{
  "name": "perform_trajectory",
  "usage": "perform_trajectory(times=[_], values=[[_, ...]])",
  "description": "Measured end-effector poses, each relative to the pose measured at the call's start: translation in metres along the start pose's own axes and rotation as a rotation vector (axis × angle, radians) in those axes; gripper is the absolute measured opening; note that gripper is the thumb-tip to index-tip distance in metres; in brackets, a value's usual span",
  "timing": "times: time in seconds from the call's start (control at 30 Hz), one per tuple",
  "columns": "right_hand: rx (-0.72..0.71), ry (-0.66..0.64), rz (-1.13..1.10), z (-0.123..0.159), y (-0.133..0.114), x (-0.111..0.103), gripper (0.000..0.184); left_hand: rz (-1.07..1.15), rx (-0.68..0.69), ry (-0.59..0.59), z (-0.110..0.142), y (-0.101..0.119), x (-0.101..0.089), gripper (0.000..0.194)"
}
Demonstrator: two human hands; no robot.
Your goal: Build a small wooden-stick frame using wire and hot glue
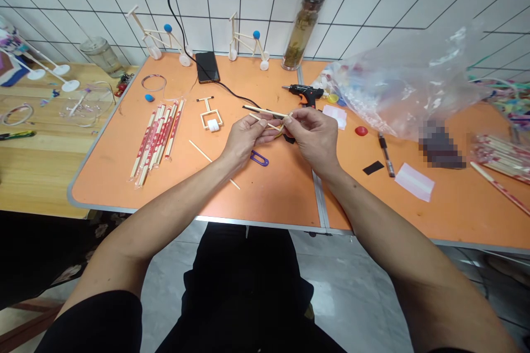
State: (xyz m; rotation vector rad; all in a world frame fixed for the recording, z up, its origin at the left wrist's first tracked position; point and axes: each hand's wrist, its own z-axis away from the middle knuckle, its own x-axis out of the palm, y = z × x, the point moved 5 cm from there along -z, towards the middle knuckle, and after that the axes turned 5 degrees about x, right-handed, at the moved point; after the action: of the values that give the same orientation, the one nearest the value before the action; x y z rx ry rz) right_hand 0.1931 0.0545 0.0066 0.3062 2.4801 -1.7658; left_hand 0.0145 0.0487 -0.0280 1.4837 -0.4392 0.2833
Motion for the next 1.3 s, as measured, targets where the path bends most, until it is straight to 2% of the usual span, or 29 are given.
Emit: perform_trajectory(times=[0.23, 0.67, 0.93, 1.13, 1.3], values=[[-0.019, 0.004, 0.015, -0.0002, 0.0006, -0.0004, 0.023, 0.032, 0.027, -0.041, -0.0019, -0.0013, -0.0012, 0.014], [-0.024, 0.007, 0.005, 0.0009, -0.0035, 0.0007, 0.017, 0.058, -0.01, -0.006, -0.0021, -0.0003, -0.0011, 0.02], [-0.009, 0.011, 0.021, 0.0015, -0.0018, 0.0002, 0.02, 0.083, -0.023, 0.008, 0.0, 0.0017, 0.0003, 0.013], [-0.01, 0.006, 0.014, 0.0017, -0.0031, 0.0007, 0.026, 0.058, -0.027, 0.011, -0.001, -0.0005, -0.0006, 0.016], [-0.01, 0.013, 0.008, 0.0011, -0.0022, 0.0009, 0.023, 0.051, 0.0, -0.01, -0.0016, -0.0006, -0.0012, 0.014]])
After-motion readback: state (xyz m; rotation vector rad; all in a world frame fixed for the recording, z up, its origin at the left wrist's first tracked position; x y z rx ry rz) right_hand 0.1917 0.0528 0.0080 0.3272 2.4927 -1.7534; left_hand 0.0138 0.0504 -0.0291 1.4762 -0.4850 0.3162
